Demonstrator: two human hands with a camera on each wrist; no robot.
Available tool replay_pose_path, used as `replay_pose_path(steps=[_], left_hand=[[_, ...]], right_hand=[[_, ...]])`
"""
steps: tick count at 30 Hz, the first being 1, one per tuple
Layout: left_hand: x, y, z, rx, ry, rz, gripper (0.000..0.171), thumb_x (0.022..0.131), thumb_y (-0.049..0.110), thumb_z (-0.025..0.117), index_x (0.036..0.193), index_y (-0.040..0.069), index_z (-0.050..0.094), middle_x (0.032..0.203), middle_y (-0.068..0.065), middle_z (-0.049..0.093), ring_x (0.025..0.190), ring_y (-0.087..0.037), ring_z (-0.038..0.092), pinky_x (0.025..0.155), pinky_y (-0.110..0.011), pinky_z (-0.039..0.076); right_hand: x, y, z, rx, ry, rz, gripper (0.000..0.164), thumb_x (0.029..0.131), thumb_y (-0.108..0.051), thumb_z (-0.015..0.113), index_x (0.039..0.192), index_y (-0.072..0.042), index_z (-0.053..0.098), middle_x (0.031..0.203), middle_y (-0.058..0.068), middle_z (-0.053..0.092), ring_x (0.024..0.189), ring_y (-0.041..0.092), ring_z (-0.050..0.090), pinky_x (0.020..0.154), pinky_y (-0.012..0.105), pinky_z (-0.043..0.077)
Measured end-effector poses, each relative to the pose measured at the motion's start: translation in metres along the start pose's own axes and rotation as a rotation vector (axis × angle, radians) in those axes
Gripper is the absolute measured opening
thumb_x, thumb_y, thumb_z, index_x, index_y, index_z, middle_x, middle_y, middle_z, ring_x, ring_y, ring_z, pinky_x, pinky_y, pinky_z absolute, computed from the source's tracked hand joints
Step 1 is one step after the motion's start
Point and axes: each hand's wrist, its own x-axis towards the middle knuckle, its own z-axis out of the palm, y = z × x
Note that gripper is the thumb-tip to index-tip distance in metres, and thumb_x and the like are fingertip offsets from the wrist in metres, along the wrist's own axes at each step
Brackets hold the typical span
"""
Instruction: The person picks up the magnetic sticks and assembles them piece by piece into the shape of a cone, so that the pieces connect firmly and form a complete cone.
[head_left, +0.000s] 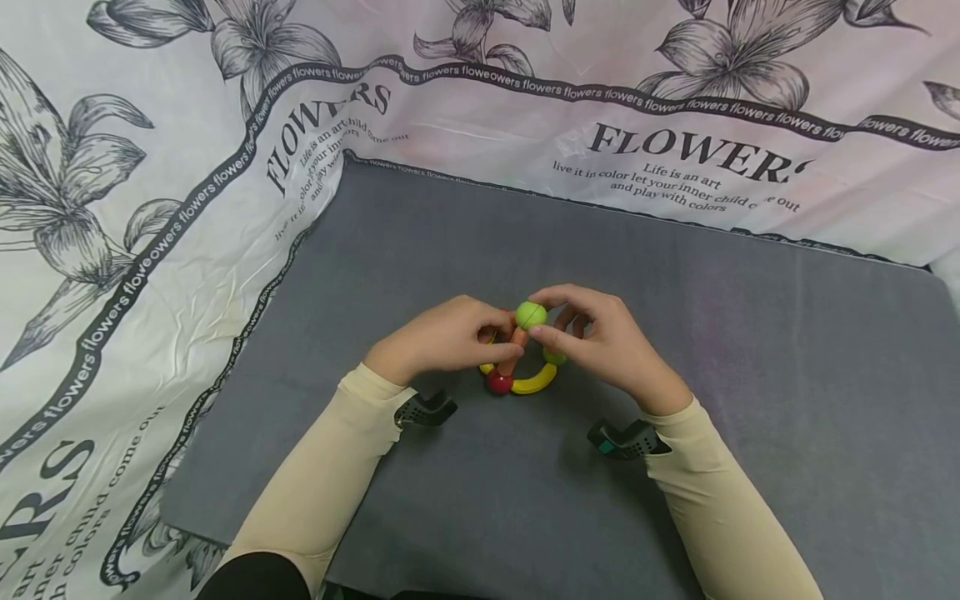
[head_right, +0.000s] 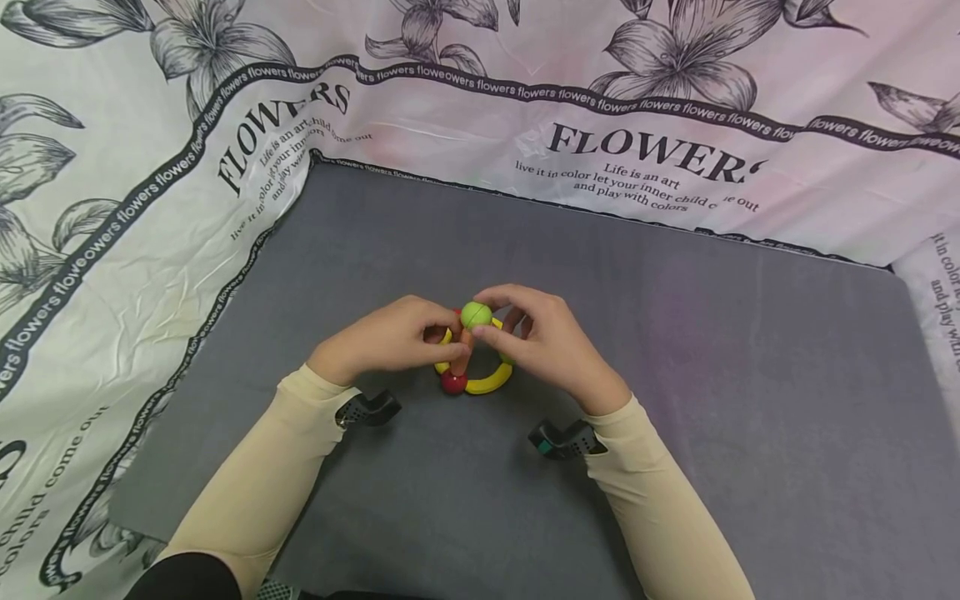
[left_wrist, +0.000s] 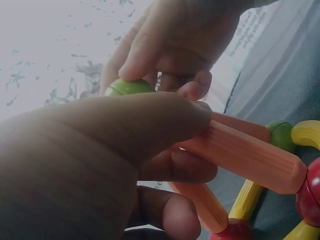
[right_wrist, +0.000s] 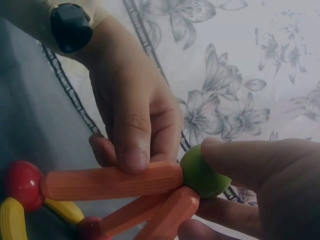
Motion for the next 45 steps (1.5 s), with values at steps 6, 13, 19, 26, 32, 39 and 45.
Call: replay_pose_path(steps=[6,13,19,26,32,39,45], left_hand=[[0.003,0.005,-0.002,-0.003,-0.011,0.015,0.012,0.096,0.033,0.063,0.088,0.025,0.066,0.068,0.0,0.059,0.052,-0.009,0.042,0.052,-0.026,0.036],[0.007,0.009,-0.003,0.049,-0.021,0.004,0.013,0.093,0.035,0.068,0.087,0.023,0.065,0.063,0.002,0.051,0.052,-0.011,0.045,0.051,-0.026,0.036],[0.009,0.011,0.002,0.085,-0.022,-0.003,0.016,0.093,0.038,0.067,0.085,0.024,0.066,0.062,0.005,0.05,0.052,-0.01,0.045,0.051,-0.025,0.038],[0.012,0.011,0.013,0.106,0.024,0.004,0.018,0.094,0.041,0.064,0.086,0.026,0.067,0.06,0.006,0.049,0.049,-0.008,0.044,0.049,-0.024,0.037],[0.012,0.011,0.021,0.137,0.015,-0.021,0.02,0.094,0.043,0.063,0.086,0.026,0.068,0.062,0.003,0.053,0.048,-0.007,0.043,0.047,-0.023,0.034],[0.018,0.012,0.022,0.109,0.036,-0.016,0.02,0.093,0.041,0.065,0.084,0.024,0.07,0.062,0.007,0.055,0.048,-0.009,0.044,0.046,-0.025,0.034],[0.018,0.012,0.024,0.1,0.053,0.0,0.02,0.094,0.044,0.063,0.085,0.027,0.069,0.062,0.008,0.055,0.047,-0.008,0.043,0.047,-0.025,0.036]], right_hand=[[-0.001,-0.004,-0.005,-0.001,-0.002,0.001,0.03,0.09,-0.023,0.072,0.12,-0.023,0.066,0.099,-0.007,0.066,0.078,0.01,0.059,0.063,0.028,0.048],[-0.003,-0.008,-0.01,-0.016,0.01,-0.004,0.03,0.091,-0.022,0.072,0.12,-0.022,0.065,0.1,-0.007,0.067,0.078,0.009,0.06,0.064,0.028,0.047],[-0.007,-0.01,-0.015,-0.035,-0.006,0.012,0.028,0.091,-0.027,0.071,0.119,-0.025,0.065,0.095,-0.008,0.066,0.077,0.009,0.059,0.063,0.031,0.048],[-0.01,-0.009,-0.022,-0.077,-0.026,0.034,0.026,0.091,-0.034,0.07,0.116,-0.03,0.063,0.095,-0.012,0.065,0.077,0.007,0.06,0.06,0.032,0.049],[-0.016,-0.007,-0.018,-0.117,-0.054,0.061,0.028,0.093,-0.038,0.066,0.119,-0.029,0.061,0.1,-0.013,0.065,0.079,0.005,0.061,0.059,0.029,0.05],[-0.015,-0.009,-0.023,-0.149,-0.046,0.058,0.029,0.095,-0.033,0.065,0.122,-0.025,0.061,0.1,-0.011,0.066,0.079,0.006,0.061,0.061,0.03,0.05],[-0.015,-0.011,-0.027,-0.149,-0.068,0.069,0.028,0.095,-0.035,0.065,0.121,-0.028,0.06,0.1,-0.012,0.065,0.078,0.006,0.061,0.058,0.03,0.05]])
